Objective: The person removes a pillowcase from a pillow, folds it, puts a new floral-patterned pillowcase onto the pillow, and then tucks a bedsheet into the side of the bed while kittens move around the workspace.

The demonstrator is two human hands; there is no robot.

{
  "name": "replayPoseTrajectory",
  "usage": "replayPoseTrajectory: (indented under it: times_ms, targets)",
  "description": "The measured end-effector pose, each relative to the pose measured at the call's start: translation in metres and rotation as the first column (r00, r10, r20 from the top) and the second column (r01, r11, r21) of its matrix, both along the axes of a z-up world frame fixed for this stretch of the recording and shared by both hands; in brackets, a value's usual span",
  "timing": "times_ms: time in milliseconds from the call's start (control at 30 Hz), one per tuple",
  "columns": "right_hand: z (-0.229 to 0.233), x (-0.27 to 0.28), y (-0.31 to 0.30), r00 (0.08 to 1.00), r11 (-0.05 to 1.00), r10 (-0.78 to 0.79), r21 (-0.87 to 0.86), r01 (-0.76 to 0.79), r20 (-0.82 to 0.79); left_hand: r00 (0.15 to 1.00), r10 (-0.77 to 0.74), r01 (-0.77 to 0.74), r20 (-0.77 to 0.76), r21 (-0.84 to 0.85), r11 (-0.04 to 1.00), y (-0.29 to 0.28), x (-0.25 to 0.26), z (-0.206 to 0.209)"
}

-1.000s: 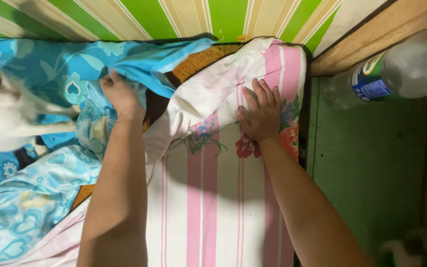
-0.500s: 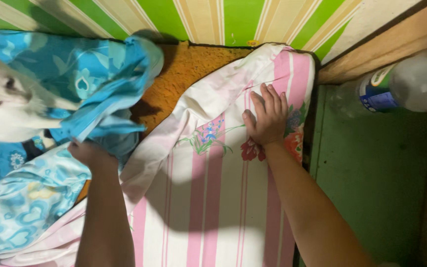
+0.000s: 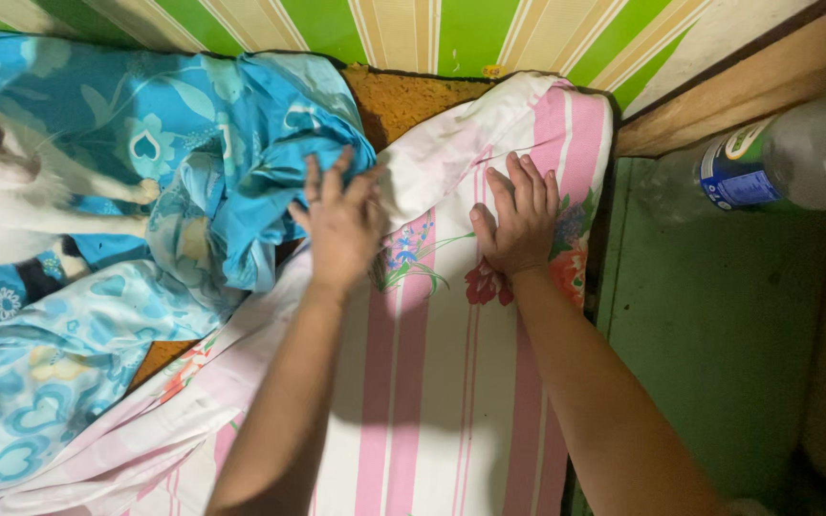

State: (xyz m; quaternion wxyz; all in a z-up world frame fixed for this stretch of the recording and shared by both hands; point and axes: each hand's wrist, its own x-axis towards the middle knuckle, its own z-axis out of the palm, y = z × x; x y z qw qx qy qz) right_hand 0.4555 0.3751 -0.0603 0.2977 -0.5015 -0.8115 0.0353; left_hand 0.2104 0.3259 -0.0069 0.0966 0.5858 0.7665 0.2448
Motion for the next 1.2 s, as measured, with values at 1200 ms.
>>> replayPoseTrajectory:
  times_ms: [1200]
  targets:
    - [-0.012, 0.003, -0.003, 1.000, 1.000, -0.004, 0.006, 0.004, 0.028, 0.986, 0.020, 0.014, -0.164, 0.209, 0.978, 0.140, -0.061, -0.006]
